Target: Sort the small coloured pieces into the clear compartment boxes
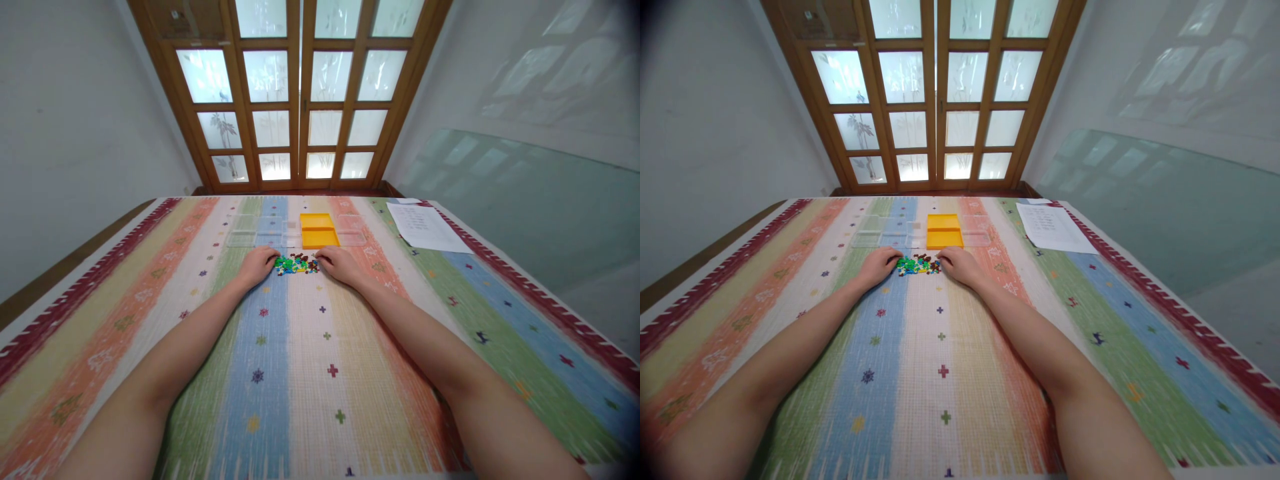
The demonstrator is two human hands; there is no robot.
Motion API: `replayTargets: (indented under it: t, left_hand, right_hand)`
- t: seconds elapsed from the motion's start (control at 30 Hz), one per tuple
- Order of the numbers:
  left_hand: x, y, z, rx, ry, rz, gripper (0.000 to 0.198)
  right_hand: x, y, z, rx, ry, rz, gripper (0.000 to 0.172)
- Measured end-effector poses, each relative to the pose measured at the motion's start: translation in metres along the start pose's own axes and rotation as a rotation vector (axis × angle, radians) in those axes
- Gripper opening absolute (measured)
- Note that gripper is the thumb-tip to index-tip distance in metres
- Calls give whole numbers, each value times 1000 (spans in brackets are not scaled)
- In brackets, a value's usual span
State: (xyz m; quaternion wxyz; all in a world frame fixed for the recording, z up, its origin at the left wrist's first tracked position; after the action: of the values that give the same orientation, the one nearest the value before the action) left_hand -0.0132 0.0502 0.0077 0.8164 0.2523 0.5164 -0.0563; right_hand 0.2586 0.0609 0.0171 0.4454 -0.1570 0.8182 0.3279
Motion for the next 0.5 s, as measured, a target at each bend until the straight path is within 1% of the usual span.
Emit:
replayTargets:
  t: [0.13, 0.3, 0.5]
  left_hand:
    - [-3, 0, -5, 7, -21, -8, 28]
    - [-6, -1, -2, 79, -48, -46, 32]
    - [-2, -1, 1, 108, -37, -68, 33]
  right_hand:
    - [-1, 0, -1, -1, 5, -11, 20]
    - [-2, 0, -3, -4, -12, -18, 21]
    - [-1, -1, -7, -22, -56, -29, 20]
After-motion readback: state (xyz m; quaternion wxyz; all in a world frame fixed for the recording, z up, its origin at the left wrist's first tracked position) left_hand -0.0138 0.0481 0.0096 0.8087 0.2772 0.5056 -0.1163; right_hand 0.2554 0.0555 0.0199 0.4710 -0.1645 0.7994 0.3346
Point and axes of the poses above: each hand's wrist, its own y-axis towards the middle knuckle, its own x-axis out of the palm, z = x × y, the point moved 5 cm from there along y, towards the middle knuckle
